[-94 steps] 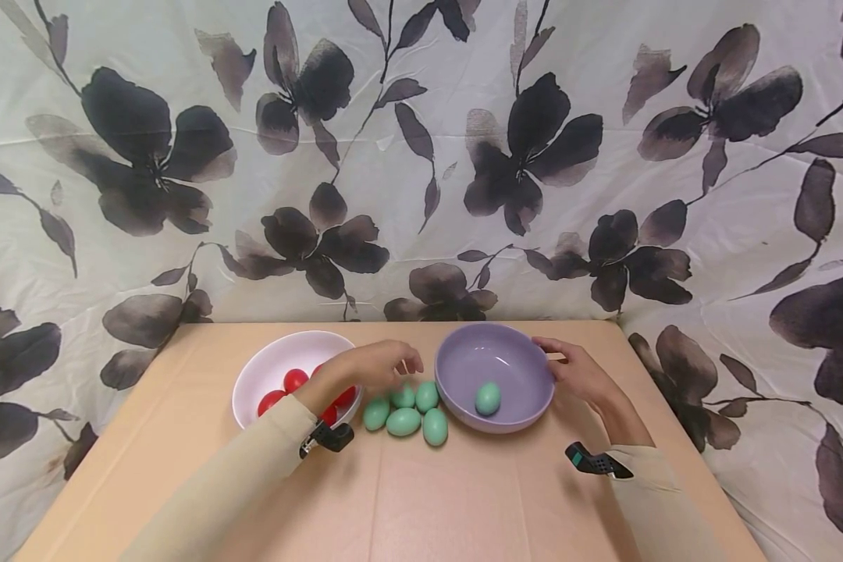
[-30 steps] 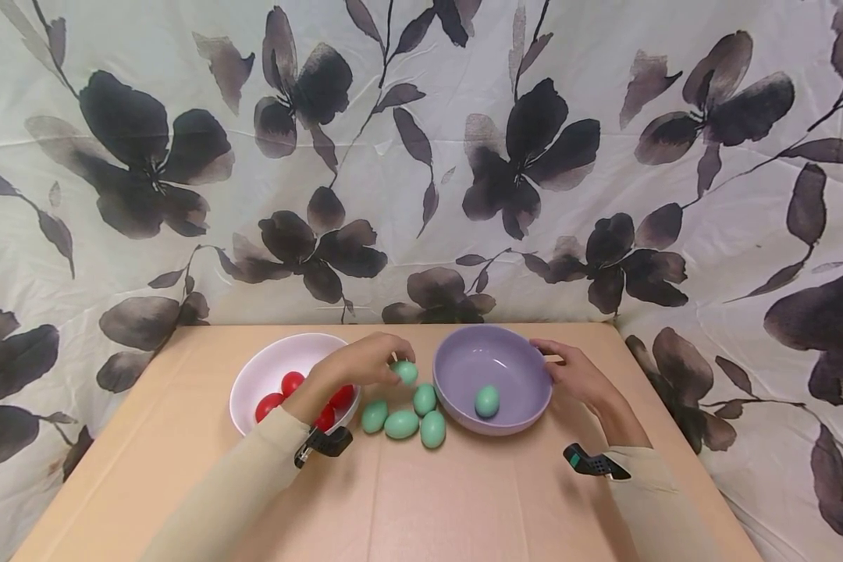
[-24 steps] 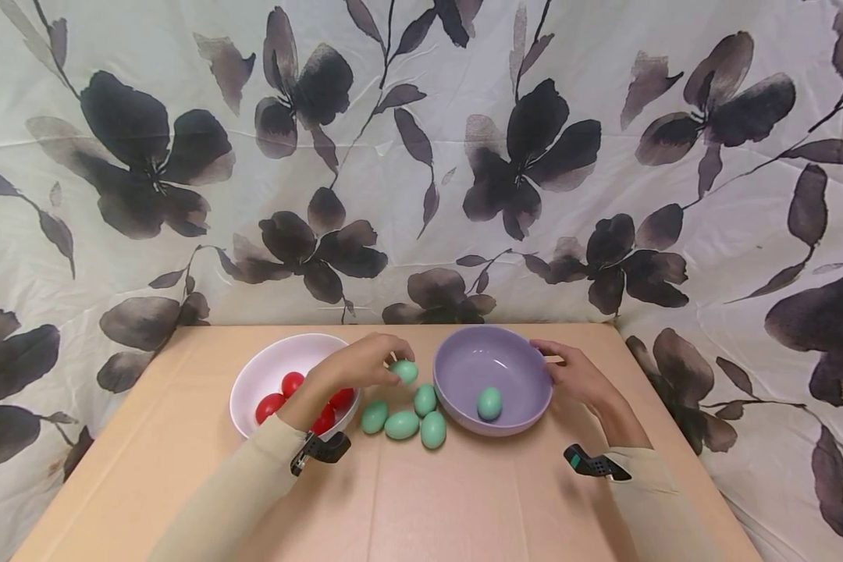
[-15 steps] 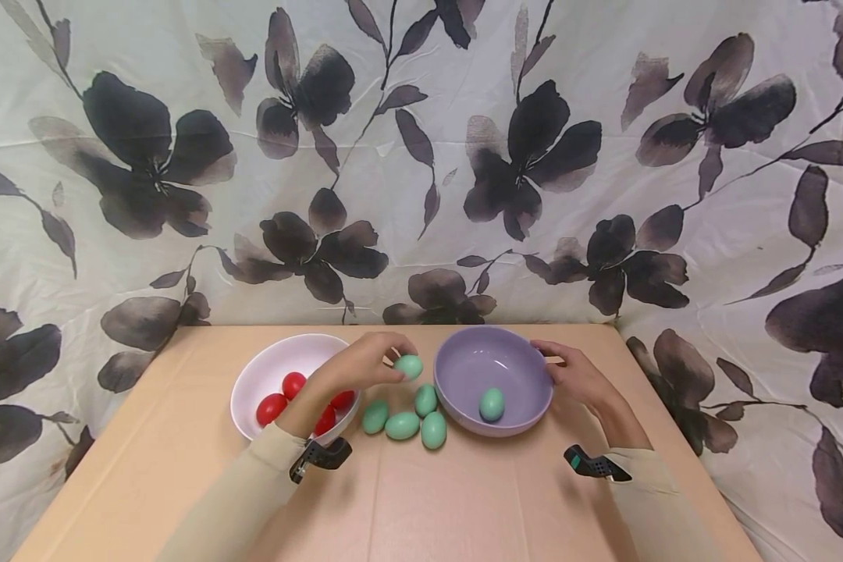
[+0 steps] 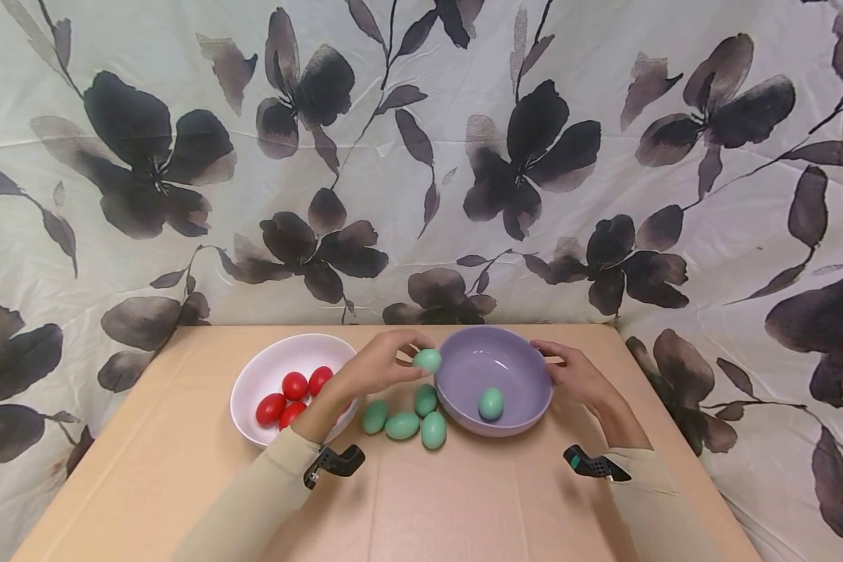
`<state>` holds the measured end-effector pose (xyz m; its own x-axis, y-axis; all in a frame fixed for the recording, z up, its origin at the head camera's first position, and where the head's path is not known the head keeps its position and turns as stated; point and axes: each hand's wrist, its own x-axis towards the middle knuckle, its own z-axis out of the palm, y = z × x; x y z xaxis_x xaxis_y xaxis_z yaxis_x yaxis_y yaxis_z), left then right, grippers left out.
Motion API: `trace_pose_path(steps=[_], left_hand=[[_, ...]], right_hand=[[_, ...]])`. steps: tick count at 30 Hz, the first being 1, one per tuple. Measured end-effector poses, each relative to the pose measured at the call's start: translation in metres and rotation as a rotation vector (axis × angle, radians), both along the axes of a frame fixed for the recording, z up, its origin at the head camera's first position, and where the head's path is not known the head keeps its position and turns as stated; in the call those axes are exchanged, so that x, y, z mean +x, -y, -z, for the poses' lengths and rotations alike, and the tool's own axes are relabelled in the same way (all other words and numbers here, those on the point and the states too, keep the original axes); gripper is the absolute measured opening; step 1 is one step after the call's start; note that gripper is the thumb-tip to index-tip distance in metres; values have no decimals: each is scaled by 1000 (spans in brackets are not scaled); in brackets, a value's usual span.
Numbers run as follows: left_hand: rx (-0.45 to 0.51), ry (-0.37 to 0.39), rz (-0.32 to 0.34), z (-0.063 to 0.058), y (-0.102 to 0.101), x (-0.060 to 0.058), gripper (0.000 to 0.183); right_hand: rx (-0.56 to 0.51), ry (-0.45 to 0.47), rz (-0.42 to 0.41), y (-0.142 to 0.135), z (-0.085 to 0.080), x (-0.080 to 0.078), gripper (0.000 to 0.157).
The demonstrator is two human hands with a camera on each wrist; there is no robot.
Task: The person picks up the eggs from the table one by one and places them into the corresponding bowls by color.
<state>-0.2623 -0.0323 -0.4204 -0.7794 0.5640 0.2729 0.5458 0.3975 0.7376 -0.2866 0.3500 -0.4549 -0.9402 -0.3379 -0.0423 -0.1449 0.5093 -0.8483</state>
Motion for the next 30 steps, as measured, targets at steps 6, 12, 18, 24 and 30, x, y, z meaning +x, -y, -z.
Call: trace_pose_path(steps=[6,12,18,24,30], left_hand=[[19,30,-13,6,-12,-2,32],[34,46,-13,9,-20,-4,33],[-3,27,7,11,-29,-9,35],[-72,0,25,9,-39,-13,36],[-143,-44,51,8,-49,-18,36]], right_hand=[[-10,1,-6,-1,1,0,53],[-9,4,-5,-2,2,0,53],[-6,9,-2,-3,2,-1,53],[-8,4,-6,-1,-1,-1,53],[-8,-4,-16,0,-3,1,53]])
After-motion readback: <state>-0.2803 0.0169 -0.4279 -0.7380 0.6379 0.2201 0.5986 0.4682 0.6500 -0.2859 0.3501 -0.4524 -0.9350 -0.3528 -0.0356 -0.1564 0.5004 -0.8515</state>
